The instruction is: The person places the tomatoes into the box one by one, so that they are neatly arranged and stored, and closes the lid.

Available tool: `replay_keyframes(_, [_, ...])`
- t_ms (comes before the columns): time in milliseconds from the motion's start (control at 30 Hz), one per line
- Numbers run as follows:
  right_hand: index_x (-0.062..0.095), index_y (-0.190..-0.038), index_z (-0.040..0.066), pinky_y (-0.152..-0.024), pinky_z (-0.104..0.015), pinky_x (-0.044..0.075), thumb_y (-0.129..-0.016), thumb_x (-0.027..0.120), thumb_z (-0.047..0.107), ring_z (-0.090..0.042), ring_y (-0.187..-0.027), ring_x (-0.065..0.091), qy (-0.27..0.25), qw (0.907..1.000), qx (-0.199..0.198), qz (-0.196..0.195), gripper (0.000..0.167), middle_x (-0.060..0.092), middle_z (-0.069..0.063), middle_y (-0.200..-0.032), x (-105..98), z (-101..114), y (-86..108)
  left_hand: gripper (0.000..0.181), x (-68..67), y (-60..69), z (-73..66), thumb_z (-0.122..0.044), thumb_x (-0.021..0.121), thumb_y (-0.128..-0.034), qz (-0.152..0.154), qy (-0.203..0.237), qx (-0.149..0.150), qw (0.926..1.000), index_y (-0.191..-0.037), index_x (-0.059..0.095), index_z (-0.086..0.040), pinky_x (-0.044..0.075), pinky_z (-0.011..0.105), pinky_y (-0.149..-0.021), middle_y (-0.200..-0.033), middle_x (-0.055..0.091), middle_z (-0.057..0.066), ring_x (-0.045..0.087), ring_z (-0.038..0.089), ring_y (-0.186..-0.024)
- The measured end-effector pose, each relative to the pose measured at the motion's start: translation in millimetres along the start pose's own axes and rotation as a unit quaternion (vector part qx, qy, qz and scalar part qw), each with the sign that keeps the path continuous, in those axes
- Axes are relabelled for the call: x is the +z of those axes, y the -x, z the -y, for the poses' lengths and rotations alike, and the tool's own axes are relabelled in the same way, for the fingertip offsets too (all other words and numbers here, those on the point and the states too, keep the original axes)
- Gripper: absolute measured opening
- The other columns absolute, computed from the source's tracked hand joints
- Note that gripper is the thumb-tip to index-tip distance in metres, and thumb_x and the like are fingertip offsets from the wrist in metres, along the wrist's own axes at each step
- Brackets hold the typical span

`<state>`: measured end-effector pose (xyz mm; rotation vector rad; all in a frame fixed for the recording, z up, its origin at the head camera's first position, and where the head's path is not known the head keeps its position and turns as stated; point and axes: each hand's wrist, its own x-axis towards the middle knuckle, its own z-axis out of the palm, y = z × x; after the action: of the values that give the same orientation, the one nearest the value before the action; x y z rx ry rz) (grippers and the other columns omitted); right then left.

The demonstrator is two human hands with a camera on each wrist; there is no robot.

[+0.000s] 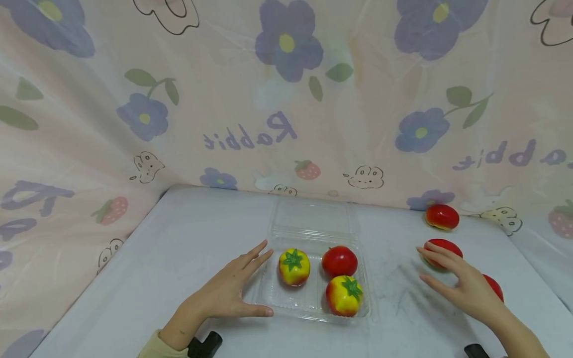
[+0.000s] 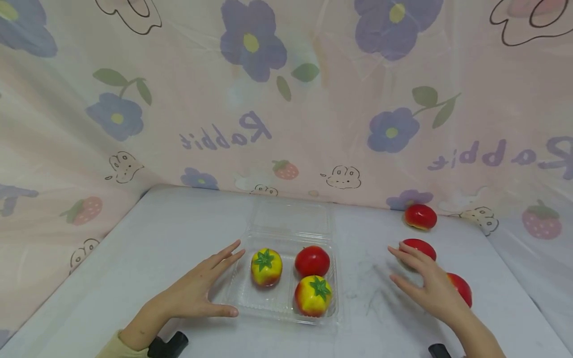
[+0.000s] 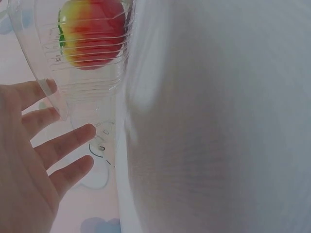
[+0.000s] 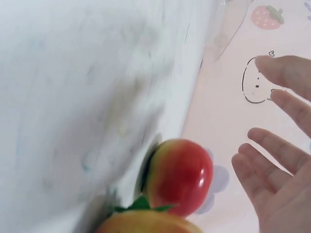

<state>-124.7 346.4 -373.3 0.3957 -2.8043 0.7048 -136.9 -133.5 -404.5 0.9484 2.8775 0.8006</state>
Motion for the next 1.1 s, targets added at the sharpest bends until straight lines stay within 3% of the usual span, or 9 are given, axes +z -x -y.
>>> replay_keyframes(67, [0.058,-0.133,0.019,-0.080,-0.070,0.042,-0.080,0.078,0.024,0.010,-0.120,0.034,0.008,1.0000,0.001,-0.001,0.057,0.051,-0.015,-0.137,-2,-4,1.6,0.106,0.2,0.0,0.3,-0.076,0.064,-0.0685,0.000,0.000,-0.001,1.0000,-0.154,0.021,-0.031,0.035,0.060,-0.106,-0.162,0.006,-0.011,0.032,0.032,-0.141])
replay_keyframes(133, [0.059,-0.131,0.016,-0.079,-0.070,0.041,-0.080,0.078,0.024,-0.009,-0.127,0.039,0.023,0.9997,0.008,0.000,0.055,0.050,-0.016,-0.137,-3,-8,3.4,0.105,0.1,0.0,0.4,-0.076,0.064,-0.0684,-0.001,0.002,0.001,1.0000,-0.153,0.020,-0.032,0.035,0.060,-0.106,-0.162,0.007,-0.009,0.033,0.032,-0.141])
replay_keyframes(200, [0.061,-0.127,0.011,-0.079,-0.071,0.041,-0.079,0.079,0.024,-0.032,-0.122,0.043,0.038,0.9991,0.017,0.005,0.053,0.050,-0.018,-0.135,-4,-12,5.3,0.105,0.2,-0.2,0.4,-0.076,0.064,-0.0685,-0.002,0.003,0.002,1.0000,-0.153,0.020,-0.033,0.036,0.060,-0.106,-0.162,0.009,-0.006,0.033,0.032,-0.140])
replay_keyframes(267, [0.062,-0.124,0.007,-0.079,-0.073,0.039,-0.078,0.079,0.023,-0.045,-0.115,0.044,0.044,0.9987,0.023,0.011,0.052,0.050,-0.023,-0.132,-6,-15,7.0,0.105,0.0,-0.3,0.2,-0.076,0.064,-0.0686,-0.002,0.004,0.003,1.0000,-0.153,0.021,-0.031,0.036,0.060,-0.106,-0.162,0.011,-0.003,0.033,0.032,-0.140])
replay_keyframes(500, [0.063,-0.120,0.002,-0.080,-0.075,0.039,-0.077,0.080,0.022,-0.051,-0.111,0.043,0.056,0.9963,0.052,0.038,0.051,0.050,-0.031,-0.127,-11,-21,11.9,0.105,-0.2,-0.6,-0.6,-0.075,0.065,-0.0685,0.002,0.005,0.001,1.0000,-0.153,0.021,-0.031,0.036,0.061,-0.105,-0.162,0.012,-0.001,0.033,0.034,-0.140])
replay_keyframes(767, [0.066,-0.115,0.005,-0.075,-0.077,0.036,-0.073,0.082,0.014,-0.053,-0.110,0.042,0.054,0.9981,0.024,0.015,0.047,0.049,-0.033,-0.128,-12,-33,19.4,0.105,-0.4,-0.4,-1.0,-0.074,0.065,-0.0687,0.005,0.006,-0.004,1.0000,-0.153,0.021,-0.032,0.035,0.062,-0.106,-0.162,0.008,-0.006,0.032,0.033,-0.141])
replay_keyframes(1100, [0.064,-0.118,0.003,-0.078,-0.079,0.033,-0.074,0.081,0.016,-0.055,-0.114,0.035,0.091,0.9913,0.078,0.055,0.048,0.044,-0.036,-0.130,-15,-47,24.5,0.104,-0.3,-0.4,-0.6,-0.074,0.065,-0.0692,0.003,0.004,0.000,1.0000,-0.153,0.021,-0.031,0.035,0.062,-0.105,-0.162,0.008,-0.006,0.033,0.033,-0.140])
